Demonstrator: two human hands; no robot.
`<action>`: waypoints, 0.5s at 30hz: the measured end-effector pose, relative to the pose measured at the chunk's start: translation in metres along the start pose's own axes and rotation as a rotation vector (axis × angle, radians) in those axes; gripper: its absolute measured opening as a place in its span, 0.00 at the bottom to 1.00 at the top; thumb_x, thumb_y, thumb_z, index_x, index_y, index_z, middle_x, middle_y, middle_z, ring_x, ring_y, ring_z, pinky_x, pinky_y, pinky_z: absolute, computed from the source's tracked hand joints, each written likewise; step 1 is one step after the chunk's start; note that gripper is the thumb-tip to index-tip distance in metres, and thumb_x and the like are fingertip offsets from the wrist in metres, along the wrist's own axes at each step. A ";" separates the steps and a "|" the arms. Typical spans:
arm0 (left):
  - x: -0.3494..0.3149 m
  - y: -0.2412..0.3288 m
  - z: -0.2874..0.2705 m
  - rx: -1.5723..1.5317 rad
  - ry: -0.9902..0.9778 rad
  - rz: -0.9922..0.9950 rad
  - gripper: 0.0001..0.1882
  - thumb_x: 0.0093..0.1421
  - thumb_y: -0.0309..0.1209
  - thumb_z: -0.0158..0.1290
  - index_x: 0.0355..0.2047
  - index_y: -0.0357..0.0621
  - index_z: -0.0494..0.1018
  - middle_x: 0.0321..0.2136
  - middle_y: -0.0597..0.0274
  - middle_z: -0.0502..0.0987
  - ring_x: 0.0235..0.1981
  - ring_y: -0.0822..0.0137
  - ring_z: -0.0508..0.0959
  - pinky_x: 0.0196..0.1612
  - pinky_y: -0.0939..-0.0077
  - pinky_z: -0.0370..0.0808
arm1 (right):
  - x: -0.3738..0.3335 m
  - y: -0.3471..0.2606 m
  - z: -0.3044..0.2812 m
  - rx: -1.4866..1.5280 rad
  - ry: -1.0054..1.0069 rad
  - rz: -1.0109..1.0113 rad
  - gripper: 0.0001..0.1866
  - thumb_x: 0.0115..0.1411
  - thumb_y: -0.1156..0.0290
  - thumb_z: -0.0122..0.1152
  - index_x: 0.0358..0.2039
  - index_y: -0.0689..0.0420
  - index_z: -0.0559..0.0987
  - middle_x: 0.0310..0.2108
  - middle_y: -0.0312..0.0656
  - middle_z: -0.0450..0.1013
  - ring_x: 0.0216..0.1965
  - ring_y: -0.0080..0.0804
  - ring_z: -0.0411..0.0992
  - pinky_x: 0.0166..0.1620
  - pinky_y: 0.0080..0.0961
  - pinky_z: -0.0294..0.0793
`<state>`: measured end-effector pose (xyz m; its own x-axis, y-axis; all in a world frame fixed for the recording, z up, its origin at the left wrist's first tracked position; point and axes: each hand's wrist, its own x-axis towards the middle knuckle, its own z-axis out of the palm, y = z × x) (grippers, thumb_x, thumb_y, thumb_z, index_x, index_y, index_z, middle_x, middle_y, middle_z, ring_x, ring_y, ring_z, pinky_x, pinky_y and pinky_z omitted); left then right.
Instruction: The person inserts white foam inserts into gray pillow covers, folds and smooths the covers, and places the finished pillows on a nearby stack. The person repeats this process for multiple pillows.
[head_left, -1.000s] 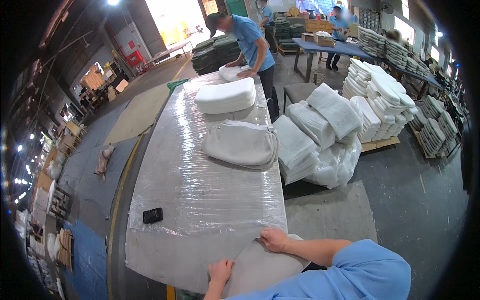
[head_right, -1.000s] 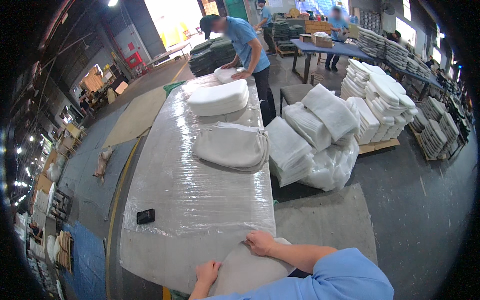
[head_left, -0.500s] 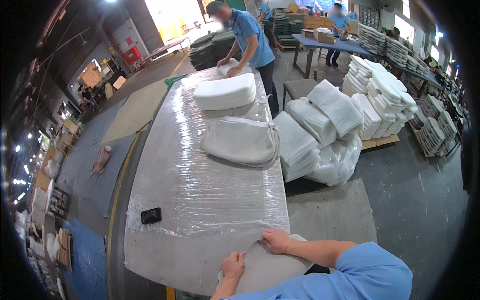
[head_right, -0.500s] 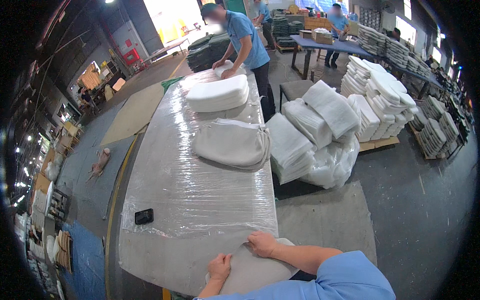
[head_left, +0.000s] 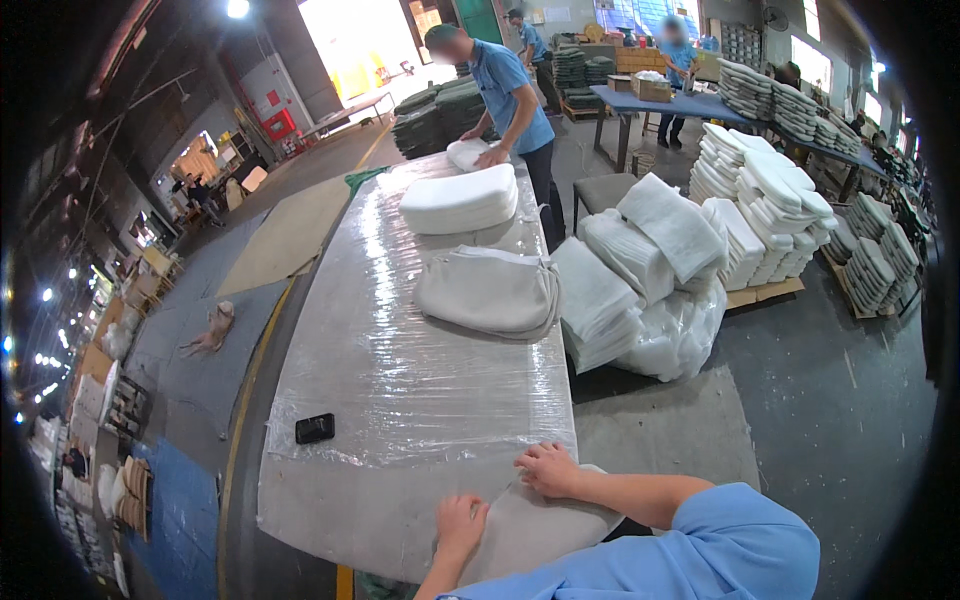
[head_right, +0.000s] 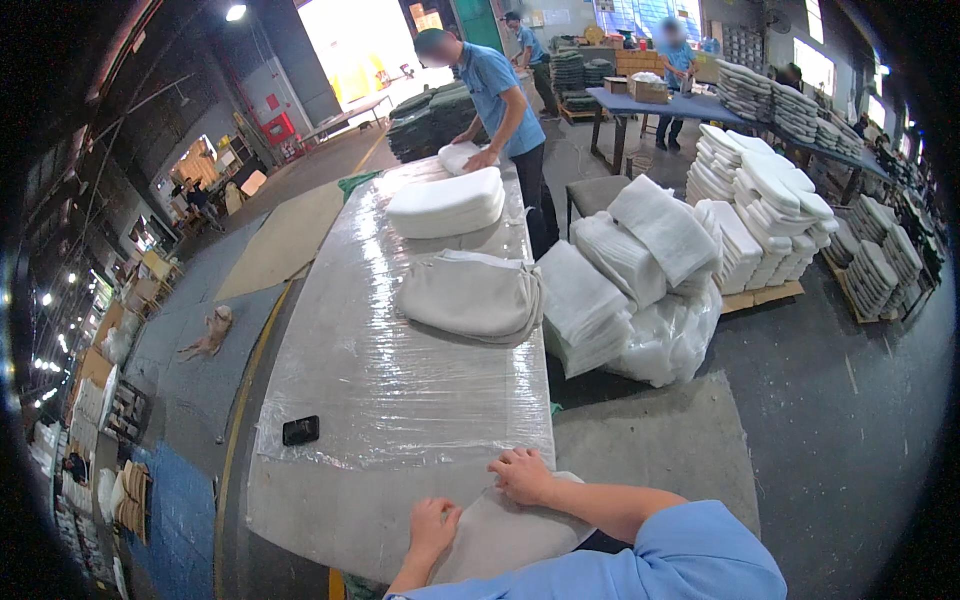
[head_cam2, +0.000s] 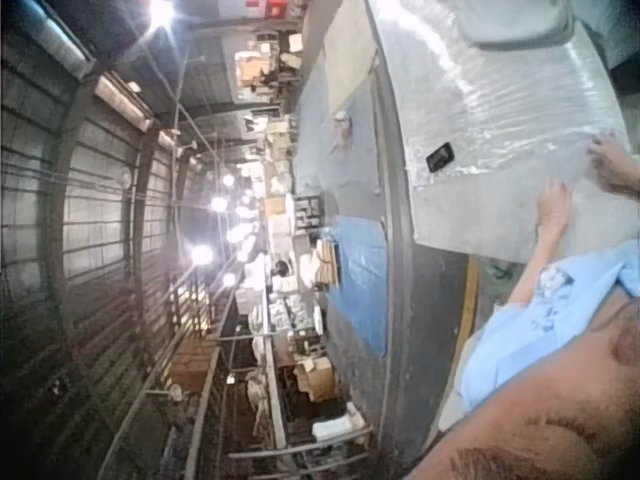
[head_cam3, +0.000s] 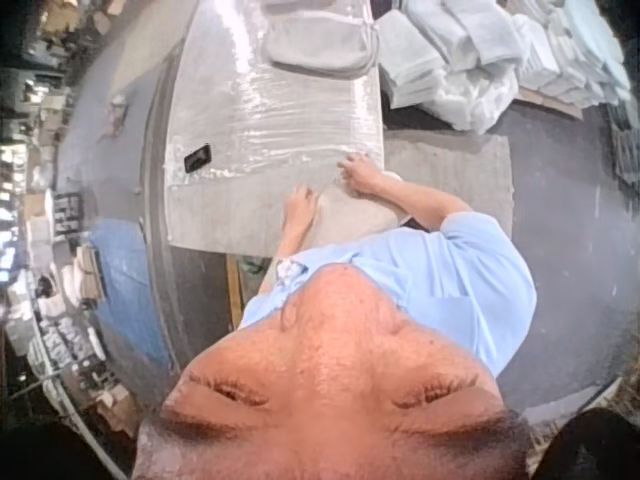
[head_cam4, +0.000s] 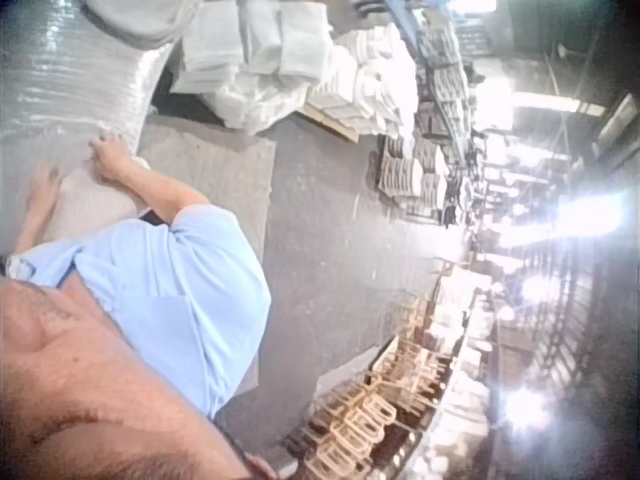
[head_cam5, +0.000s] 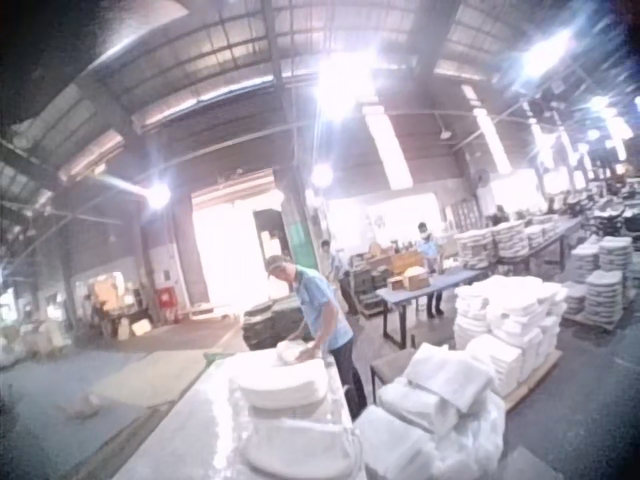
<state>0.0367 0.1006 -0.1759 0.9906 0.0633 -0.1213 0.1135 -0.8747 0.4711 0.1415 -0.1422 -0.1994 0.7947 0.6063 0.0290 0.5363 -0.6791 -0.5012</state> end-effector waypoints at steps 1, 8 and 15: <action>-0.010 0.002 -0.008 -0.136 -0.159 -0.089 0.20 0.67 0.48 0.58 0.44 0.42 0.81 0.51 0.47 0.82 0.57 0.46 0.77 0.59 0.50 0.69 | -0.002 -0.004 -0.010 -0.016 0.033 -0.012 0.21 0.66 0.52 0.64 0.55 0.46 0.80 0.52 0.45 0.77 0.58 0.48 0.73 0.61 0.55 0.67; -0.081 -0.003 0.007 -0.230 -0.414 0.076 0.35 0.72 0.50 0.47 0.72 0.42 0.63 0.71 0.45 0.66 0.71 0.43 0.64 0.73 0.50 0.58 | -0.040 -0.014 -0.042 0.095 -0.802 0.037 0.37 0.73 0.36 0.42 0.73 0.45 0.66 0.73 0.48 0.60 0.76 0.49 0.52 0.73 0.64 0.50; -0.072 0.006 0.024 -0.053 -0.415 -0.067 0.36 0.74 0.52 0.40 0.75 0.44 0.58 0.74 0.46 0.60 0.75 0.45 0.59 0.73 0.48 0.57 | -0.053 -0.007 -0.023 0.076 -0.700 0.004 0.41 0.73 0.34 0.38 0.76 0.47 0.60 0.78 0.51 0.51 0.79 0.49 0.46 0.75 0.66 0.42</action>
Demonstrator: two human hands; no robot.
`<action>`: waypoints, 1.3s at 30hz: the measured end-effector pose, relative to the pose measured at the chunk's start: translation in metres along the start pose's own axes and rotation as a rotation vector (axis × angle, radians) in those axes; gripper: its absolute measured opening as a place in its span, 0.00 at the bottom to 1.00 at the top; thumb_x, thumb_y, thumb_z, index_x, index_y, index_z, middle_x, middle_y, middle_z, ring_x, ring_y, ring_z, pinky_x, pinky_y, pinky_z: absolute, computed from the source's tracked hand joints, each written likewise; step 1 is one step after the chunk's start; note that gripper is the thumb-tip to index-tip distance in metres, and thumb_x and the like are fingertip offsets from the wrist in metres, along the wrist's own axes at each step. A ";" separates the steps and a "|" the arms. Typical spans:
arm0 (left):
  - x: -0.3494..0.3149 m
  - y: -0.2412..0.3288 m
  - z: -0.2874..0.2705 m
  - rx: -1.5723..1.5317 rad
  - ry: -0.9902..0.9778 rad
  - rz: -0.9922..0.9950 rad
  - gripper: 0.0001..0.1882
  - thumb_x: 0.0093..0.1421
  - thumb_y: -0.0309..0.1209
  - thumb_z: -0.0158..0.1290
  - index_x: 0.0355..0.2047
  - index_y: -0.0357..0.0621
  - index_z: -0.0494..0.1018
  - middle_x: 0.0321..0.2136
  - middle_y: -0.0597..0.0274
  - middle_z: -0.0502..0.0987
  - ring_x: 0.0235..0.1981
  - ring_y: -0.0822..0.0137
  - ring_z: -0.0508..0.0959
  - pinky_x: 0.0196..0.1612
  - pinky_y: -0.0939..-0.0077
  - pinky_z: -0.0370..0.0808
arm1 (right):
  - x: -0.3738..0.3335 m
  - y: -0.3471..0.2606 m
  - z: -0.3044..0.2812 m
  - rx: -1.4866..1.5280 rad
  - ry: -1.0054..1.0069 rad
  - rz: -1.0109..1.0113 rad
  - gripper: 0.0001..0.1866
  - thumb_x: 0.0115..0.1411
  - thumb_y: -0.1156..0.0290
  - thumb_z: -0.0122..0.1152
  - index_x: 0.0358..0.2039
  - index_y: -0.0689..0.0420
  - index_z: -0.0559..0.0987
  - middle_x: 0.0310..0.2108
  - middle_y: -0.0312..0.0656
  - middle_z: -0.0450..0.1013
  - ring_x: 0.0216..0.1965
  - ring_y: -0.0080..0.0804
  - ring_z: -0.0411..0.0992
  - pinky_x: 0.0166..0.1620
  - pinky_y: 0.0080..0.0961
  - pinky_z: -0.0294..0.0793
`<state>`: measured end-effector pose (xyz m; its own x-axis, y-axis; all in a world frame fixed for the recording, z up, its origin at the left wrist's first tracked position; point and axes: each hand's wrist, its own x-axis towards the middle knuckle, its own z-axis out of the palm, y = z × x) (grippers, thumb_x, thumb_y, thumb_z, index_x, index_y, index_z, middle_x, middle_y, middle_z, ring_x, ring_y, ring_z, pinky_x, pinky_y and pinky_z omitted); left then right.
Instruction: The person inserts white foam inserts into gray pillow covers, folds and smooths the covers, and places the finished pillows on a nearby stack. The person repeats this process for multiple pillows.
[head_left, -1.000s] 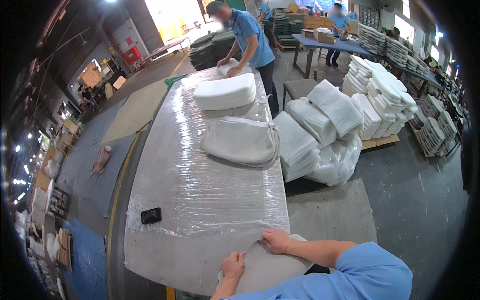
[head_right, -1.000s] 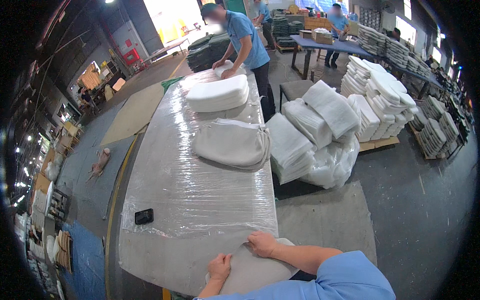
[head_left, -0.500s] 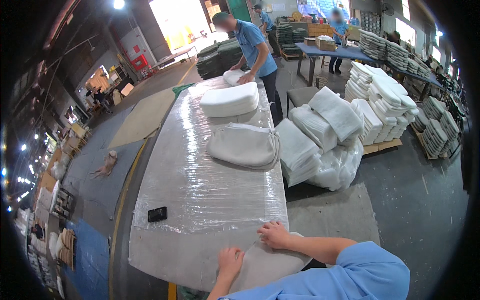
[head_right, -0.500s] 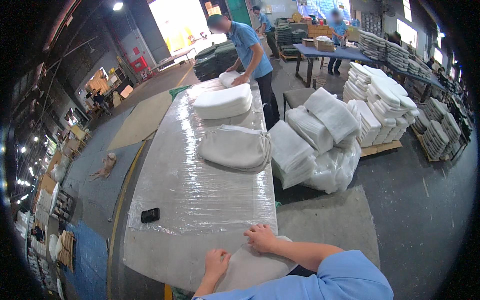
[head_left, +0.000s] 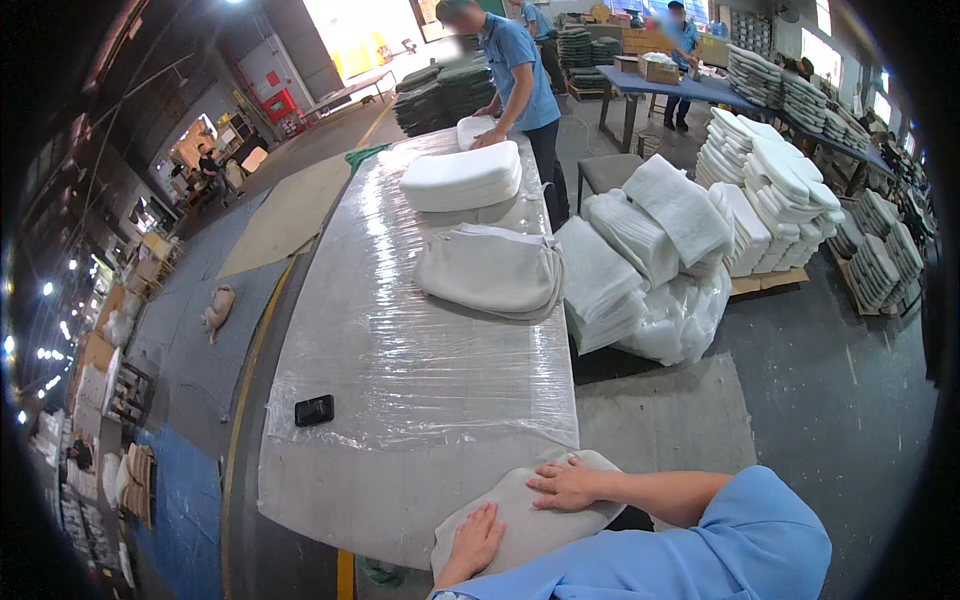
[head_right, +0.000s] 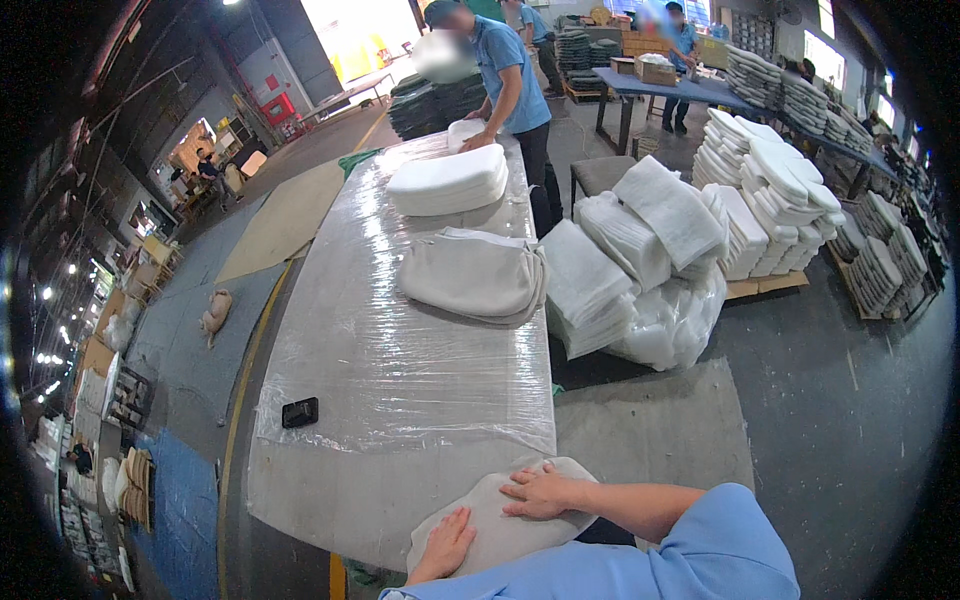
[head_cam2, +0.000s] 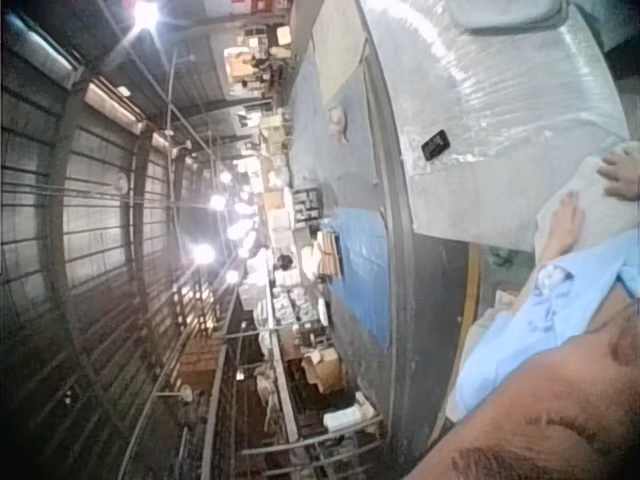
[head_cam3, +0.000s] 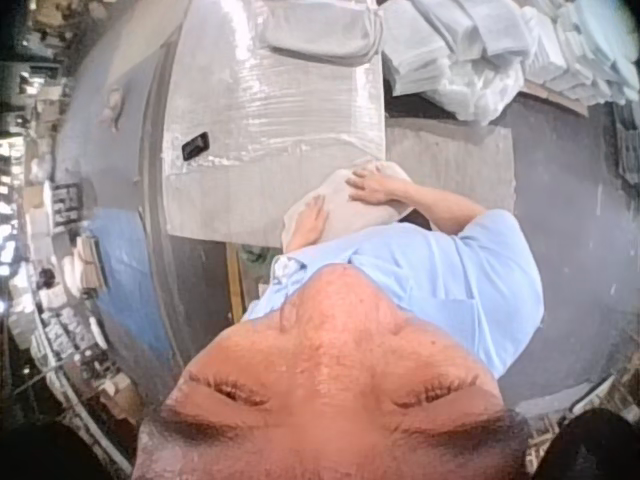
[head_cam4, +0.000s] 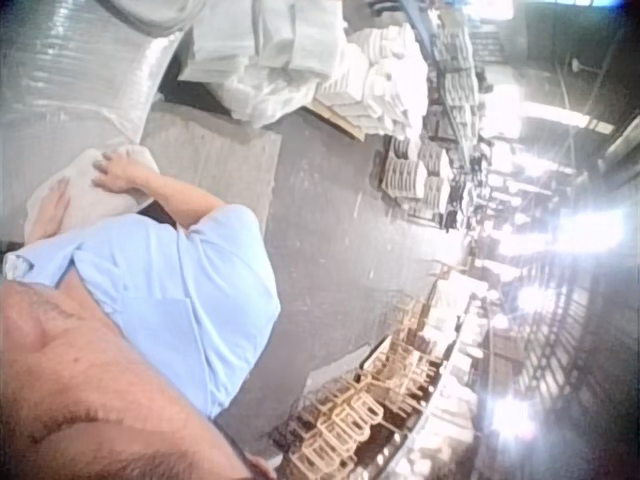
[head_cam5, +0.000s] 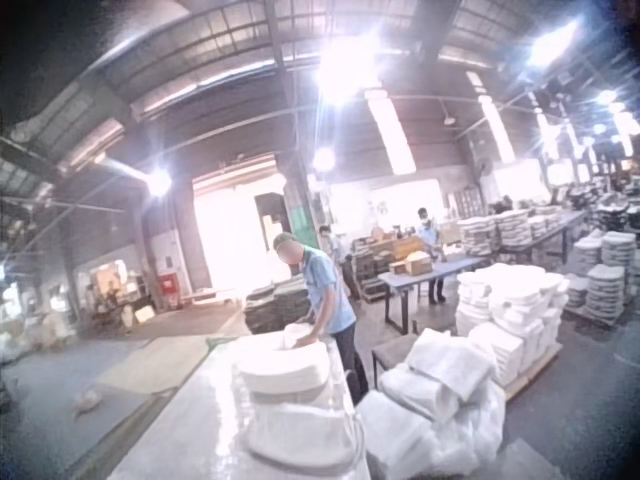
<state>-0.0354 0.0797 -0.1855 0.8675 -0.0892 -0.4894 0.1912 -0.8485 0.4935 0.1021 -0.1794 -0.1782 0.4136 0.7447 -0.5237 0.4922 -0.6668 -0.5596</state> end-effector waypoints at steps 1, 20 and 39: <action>0.002 0.000 -0.001 -0.008 0.022 0.026 0.36 0.74 0.52 0.41 0.74 0.44 0.59 0.74 0.46 0.61 0.74 0.46 0.60 0.73 0.50 0.58 | 0.002 0.000 0.000 0.003 0.010 -0.008 0.41 0.73 0.34 0.38 0.76 0.46 0.61 0.78 0.51 0.51 0.79 0.50 0.46 0.75 0.67 0.42; -0.058 -0.050 -0.007 -0.037 0.123 -0.010 0.33 0.76 0.45 0.44 0.73 0.38 0.61 0.71 0.40 0.63 0.73 0.44 0.60 0.75 0.52 0.54 | -0.041 0.015 -0.019 0.076 0.054 0.177 0.38 0.72 0.36 0.44 0.74 0.45 0.65 0.78 0.45 0.52 0.79 0.48 0.47 0.73 0.66 0.49; -0.036 -0.078 0.035 0.264 0.258 -0.099 0.31 0.75 0.47 0.45 0.72 0.45 0.63 0.74 0.52 0.62 0.73 0.42 0.60 0.74 0.39 0.54 | -0.024 0.012 -0.020 0.057 0.108 0.234 0.39 0.73 0.37 0.40 0.75 0.47 0.63 0.78 0.45 0.52 0.79 0.48 0.46 0.74 0.61 0.50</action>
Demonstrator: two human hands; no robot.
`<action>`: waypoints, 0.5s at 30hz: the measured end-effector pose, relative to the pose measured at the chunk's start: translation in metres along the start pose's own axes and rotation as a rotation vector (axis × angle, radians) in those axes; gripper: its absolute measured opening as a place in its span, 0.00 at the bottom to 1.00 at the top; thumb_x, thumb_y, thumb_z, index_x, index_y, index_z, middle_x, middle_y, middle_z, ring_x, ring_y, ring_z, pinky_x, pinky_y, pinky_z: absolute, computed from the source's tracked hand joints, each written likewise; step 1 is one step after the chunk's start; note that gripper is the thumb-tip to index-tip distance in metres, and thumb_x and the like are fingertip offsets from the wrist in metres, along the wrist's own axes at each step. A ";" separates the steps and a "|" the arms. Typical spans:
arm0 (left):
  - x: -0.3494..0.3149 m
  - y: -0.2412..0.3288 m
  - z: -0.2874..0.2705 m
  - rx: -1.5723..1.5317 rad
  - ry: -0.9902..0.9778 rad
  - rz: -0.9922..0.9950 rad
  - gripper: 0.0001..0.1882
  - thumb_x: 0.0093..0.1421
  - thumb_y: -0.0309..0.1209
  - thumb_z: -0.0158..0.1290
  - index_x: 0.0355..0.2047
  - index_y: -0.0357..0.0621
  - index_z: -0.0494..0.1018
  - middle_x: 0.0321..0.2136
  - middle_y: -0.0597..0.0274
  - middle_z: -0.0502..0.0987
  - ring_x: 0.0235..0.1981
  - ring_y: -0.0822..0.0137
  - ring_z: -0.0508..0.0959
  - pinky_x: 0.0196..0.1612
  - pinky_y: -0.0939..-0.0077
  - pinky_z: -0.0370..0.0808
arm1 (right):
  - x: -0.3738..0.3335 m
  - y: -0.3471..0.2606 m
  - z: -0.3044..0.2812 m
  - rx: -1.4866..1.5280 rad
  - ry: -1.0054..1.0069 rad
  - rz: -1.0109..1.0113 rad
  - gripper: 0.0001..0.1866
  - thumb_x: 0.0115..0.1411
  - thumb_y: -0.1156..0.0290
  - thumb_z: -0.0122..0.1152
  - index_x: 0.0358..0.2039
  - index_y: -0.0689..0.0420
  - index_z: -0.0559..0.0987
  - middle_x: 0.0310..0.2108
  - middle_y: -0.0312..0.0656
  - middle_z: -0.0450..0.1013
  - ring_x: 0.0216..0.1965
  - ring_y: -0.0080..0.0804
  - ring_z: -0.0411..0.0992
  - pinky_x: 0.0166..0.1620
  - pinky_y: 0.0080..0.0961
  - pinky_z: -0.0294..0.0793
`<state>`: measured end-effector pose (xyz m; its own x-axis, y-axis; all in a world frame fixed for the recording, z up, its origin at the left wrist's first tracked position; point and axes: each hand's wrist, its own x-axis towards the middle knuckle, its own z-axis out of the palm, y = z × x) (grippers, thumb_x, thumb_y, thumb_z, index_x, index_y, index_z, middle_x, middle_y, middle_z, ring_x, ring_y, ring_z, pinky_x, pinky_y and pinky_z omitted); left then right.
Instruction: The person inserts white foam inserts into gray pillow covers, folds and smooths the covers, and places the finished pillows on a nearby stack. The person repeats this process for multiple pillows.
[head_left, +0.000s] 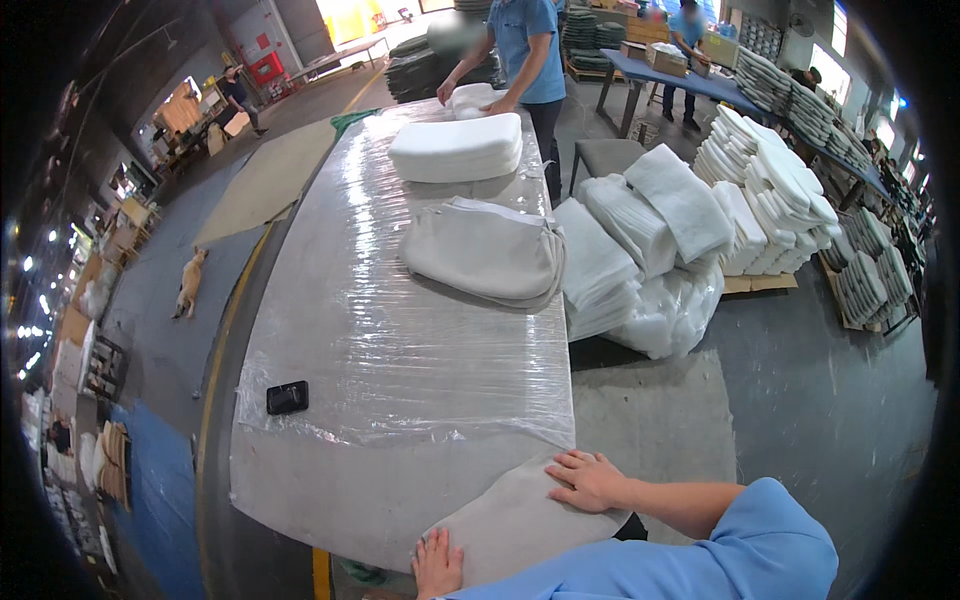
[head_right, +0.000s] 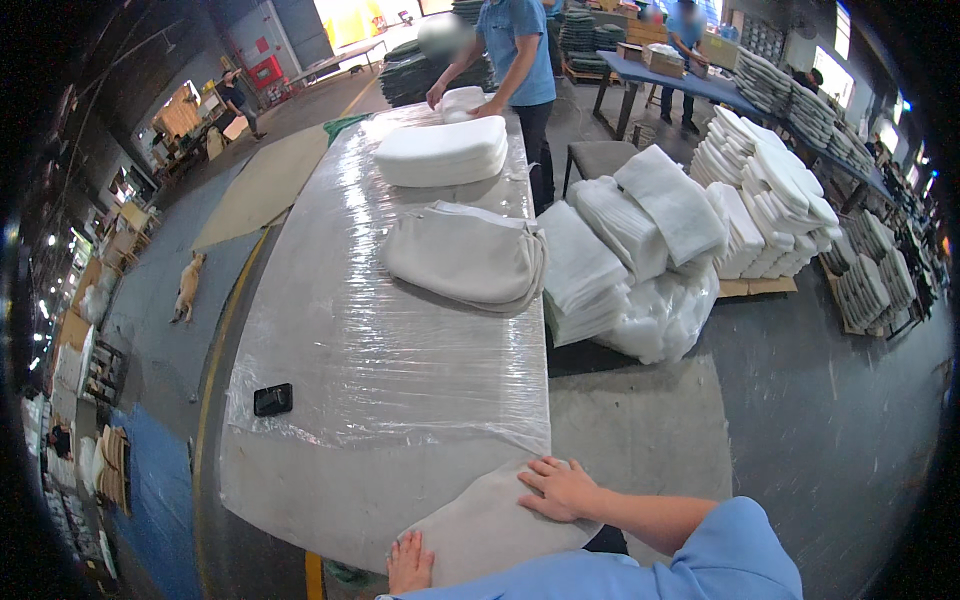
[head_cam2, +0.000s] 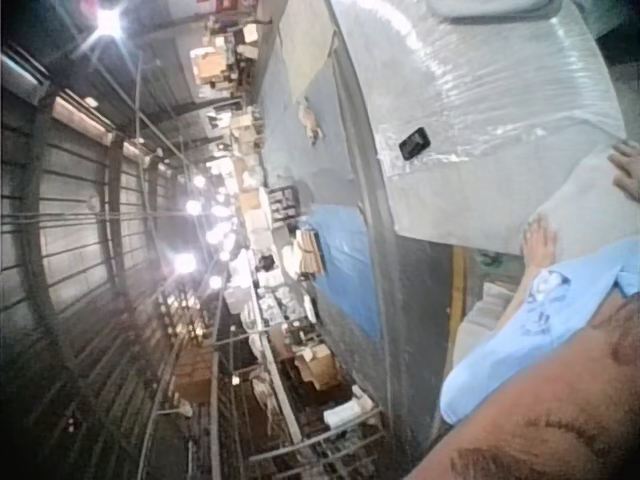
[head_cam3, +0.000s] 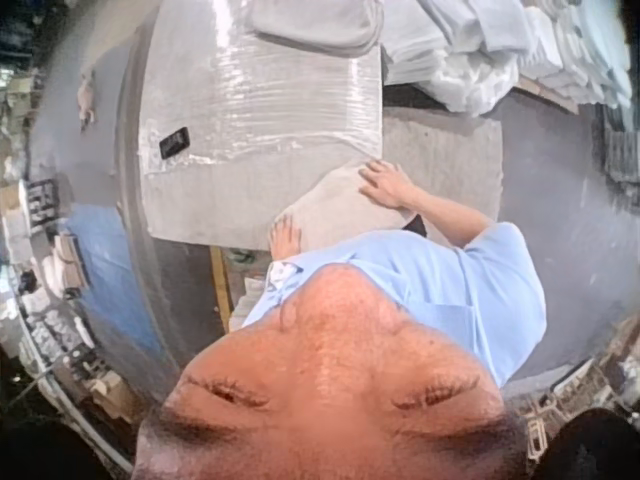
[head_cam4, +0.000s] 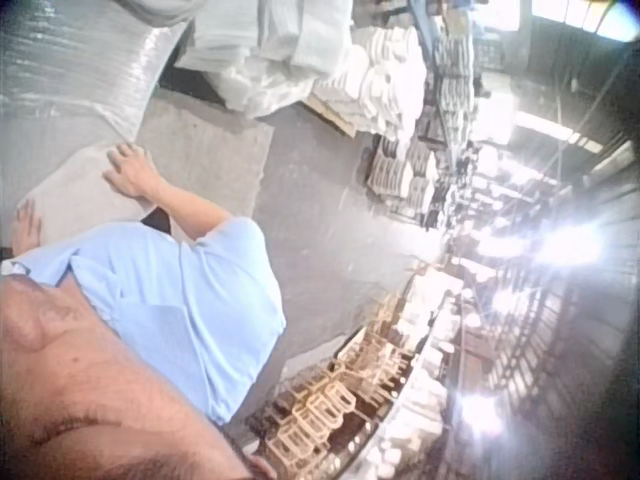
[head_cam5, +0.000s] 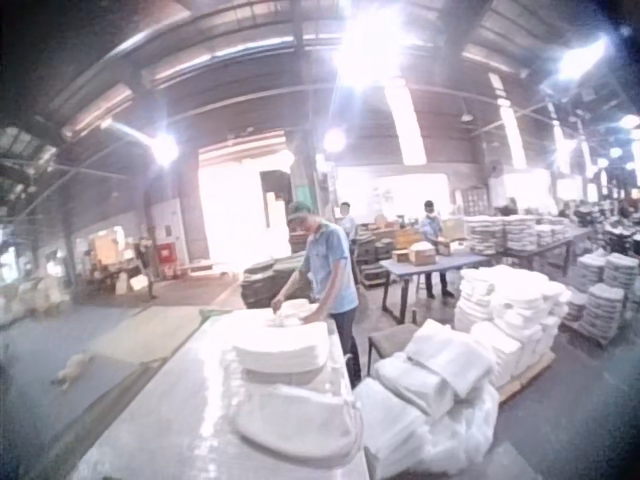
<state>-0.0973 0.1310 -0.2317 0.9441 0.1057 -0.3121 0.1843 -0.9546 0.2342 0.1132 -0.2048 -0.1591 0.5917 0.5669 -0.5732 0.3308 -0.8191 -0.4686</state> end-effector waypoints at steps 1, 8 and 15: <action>0.001 0.000 0.001 -0.009 0.014 -0.005 0.31 0.75 0.47 0.45 0.72 0.46 0.63 0.74 0.53 0.62 0.73 0.42 0.60 0.74 0.39 0.54 | 0.001 0.001 0.000 -0.002 0.007 0.003 0.39 0.73 0.37 0.40 0.75 0.47 0.64 0.78 0.45 0.53 0.79 0.48 0.46 0.74 0.61 0.50; 0.004 0.000 0.000 -0.034 0.020 -0.030 0.33 0.75 0.49 0.44 0.74 0.47 0.61 0.74 0.54 0.61 0.75 0.42 0.57 0.74 0.39 0.53 | 0.007 0.001 0.003 -0.021 0.025 0.021 0.39 0.71 0.35 0.44 0.74 0.45 0.65 0.77 0.43 0.55 0.79 0.46 0.47 0.72 0.58 0.55; 0.004 0.012 -0.033 -0.276 -0.201 -0.267 0.34 0.74 0.51 0.45 0.73 0.46 0.62 0.74 0.48 0.60 0.75 0.40 0.56 0.76 0.44 0.50 | 0.010 0.002 0.002 0.020 0.061 0.017 0.38 0.70 0.36 0.47 0.72 0.46 0.68 0.76 0.43 0.57 0.77 0.46 0.51 0.70 0.60 0.58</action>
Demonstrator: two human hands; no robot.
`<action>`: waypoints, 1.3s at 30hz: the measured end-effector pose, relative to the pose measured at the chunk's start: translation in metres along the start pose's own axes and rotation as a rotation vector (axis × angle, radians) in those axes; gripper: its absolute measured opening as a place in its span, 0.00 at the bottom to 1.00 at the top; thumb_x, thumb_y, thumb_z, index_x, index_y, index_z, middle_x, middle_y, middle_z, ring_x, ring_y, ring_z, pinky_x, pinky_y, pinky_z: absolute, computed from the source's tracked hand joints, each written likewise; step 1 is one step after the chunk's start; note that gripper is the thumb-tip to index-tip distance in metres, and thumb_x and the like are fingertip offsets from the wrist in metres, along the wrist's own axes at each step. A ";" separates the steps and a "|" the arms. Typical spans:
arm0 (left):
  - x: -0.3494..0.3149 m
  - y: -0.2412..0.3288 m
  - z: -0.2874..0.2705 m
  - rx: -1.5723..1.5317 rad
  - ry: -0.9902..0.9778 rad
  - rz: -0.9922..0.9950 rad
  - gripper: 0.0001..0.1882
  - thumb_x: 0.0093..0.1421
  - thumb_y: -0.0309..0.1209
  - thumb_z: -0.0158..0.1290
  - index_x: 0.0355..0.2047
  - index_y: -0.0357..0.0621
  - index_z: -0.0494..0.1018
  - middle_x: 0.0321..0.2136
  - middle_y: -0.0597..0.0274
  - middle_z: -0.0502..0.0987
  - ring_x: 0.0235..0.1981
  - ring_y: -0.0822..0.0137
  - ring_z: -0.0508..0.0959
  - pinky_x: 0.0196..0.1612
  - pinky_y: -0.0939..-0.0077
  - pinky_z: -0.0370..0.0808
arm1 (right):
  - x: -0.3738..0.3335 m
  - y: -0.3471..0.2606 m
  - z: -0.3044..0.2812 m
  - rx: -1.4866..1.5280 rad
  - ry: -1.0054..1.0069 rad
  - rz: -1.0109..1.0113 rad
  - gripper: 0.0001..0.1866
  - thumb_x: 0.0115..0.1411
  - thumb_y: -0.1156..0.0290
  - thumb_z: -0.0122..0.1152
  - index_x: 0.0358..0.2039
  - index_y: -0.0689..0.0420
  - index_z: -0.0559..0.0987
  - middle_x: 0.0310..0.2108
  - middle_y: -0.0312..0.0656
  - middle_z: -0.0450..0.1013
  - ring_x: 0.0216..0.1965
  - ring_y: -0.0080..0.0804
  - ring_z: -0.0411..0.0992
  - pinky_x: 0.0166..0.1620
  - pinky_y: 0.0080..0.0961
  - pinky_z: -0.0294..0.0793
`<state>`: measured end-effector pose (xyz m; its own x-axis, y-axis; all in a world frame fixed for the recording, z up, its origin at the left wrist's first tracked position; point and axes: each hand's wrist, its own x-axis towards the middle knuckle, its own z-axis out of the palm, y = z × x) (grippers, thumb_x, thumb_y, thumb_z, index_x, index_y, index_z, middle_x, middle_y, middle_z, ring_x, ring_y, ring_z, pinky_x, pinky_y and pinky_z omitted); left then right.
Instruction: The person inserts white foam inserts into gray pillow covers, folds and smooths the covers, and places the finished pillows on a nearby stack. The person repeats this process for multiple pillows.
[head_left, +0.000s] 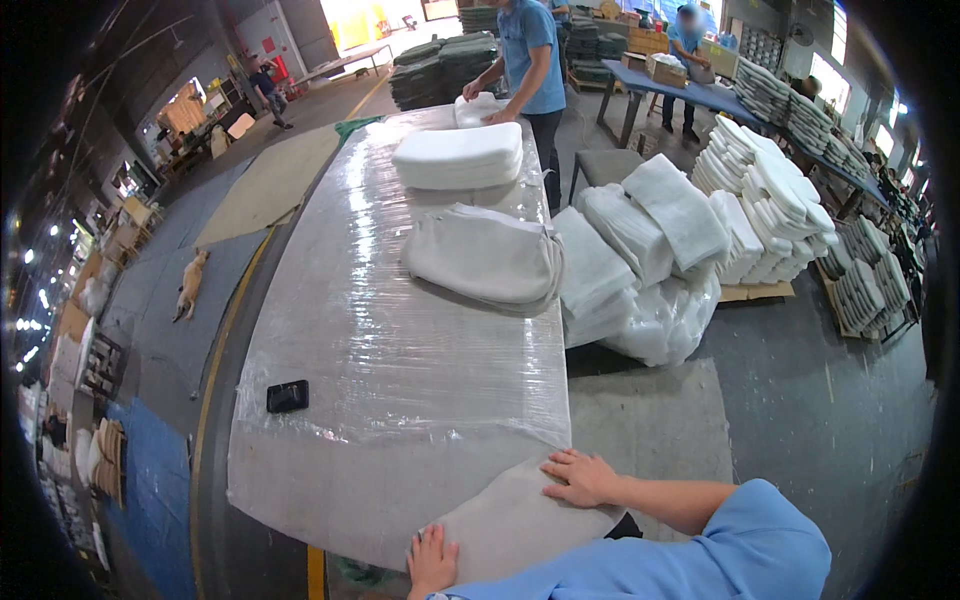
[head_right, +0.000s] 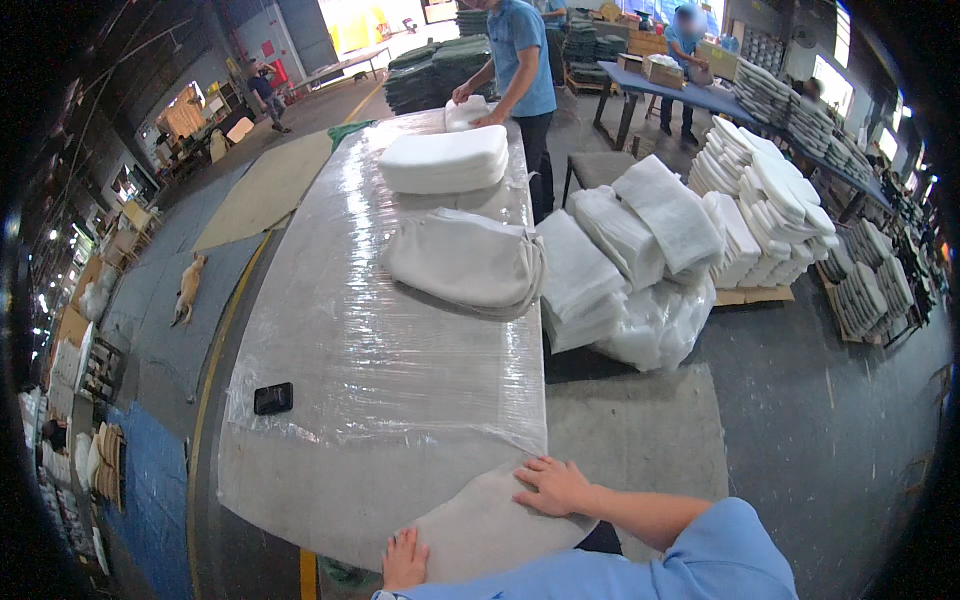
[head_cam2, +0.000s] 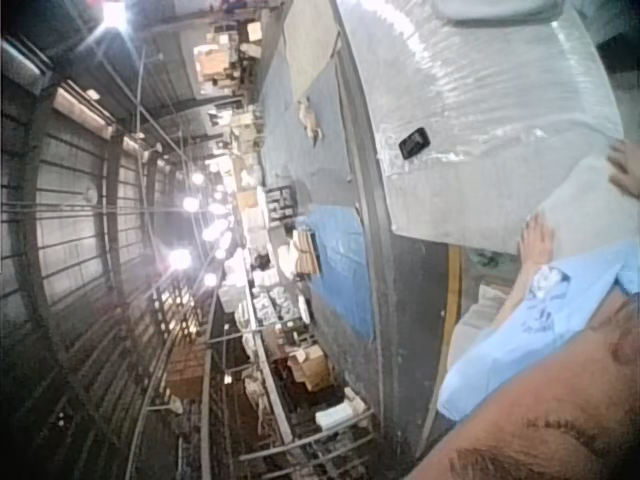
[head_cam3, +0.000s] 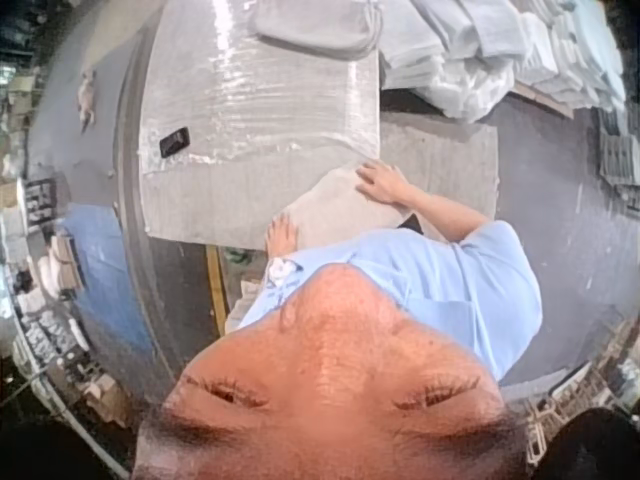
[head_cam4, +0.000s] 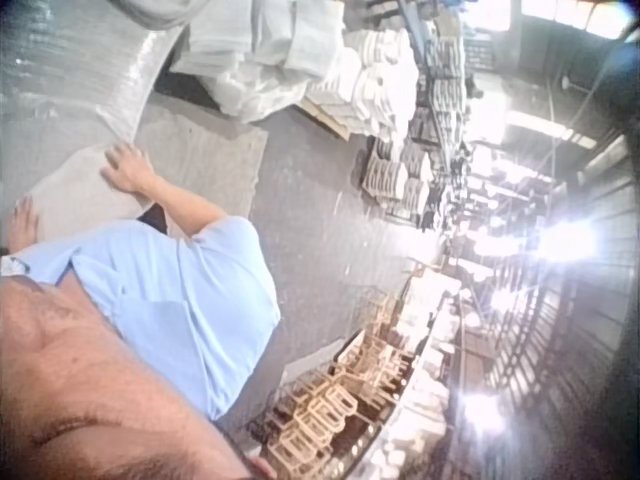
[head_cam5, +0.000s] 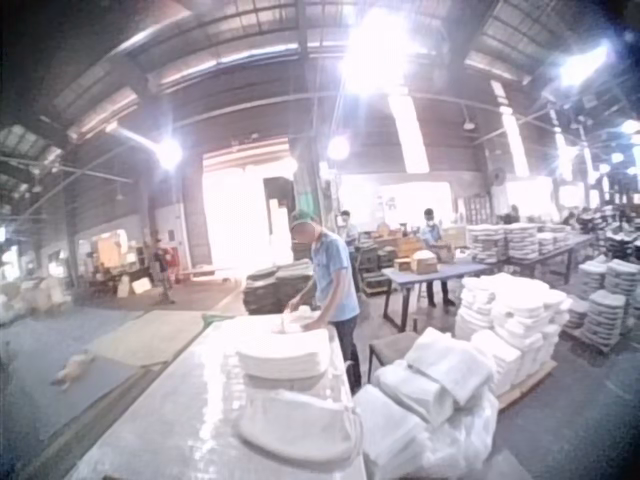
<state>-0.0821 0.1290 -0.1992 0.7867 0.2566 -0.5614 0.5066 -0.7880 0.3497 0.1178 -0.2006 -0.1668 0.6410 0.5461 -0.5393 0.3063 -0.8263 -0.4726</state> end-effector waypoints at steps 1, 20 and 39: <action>-0.001 0.003 -0.004 -0.032 -0.012 -0.007 0.35 0.73 0.52 0.44 0.73 0.47 0.62 0.75 0.49 0.59 0.76 0.38 0.54 0.76 0.41 0.48 | 0.001 0.000 -0.001 0.015 0.022 -0.007 0.38 0.70 0.37 0.48 0.71 0.47 0.69 0.76 0.43 0.58 0.77 0.47 0.53 0.70 0.62 0.58; 0.043 0.102 0.001 0.173 -0.155 0.481 0.36 0.76 0.51 0.39 0.73 0.36 0.59 0.72 0.33 0.59 0.72 0.36 0.60 0.73 0.44 0.56 | 0.039 -0.037 0.025 -0.128 -0.018 -0.136 0.35 0.69 0.38 0.52 0.65 0.50 0.74 0.67 0.43 0.68 0.70 0.46 0.65 0.64 0.66 0.64; 0.042 0.105 0.004 0.034 -0.152 0.327 0.37 0.73 0.50 0.45 0.73 0.39 0.59 0.72 0.39 0.61 0.72 0.39 0.60 0.74 0.46 0.56 | 0.034 -0.042 0.026 -0.052 0.120 -0.109 0.26 0.68 0.44 0.56 0.58 0.46 0.81 0.63 0.40 0.72 0.68 0.45 0.65 0.66 0.60 0.60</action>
<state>0.0029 0.0549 -0.1895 0.8426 -0.0957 -0.5299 0.2232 -0.8335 0.5055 0.1079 -0.1440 -0.1834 0.6802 0.6153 -0.3985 0.4130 -0.7707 -0.4852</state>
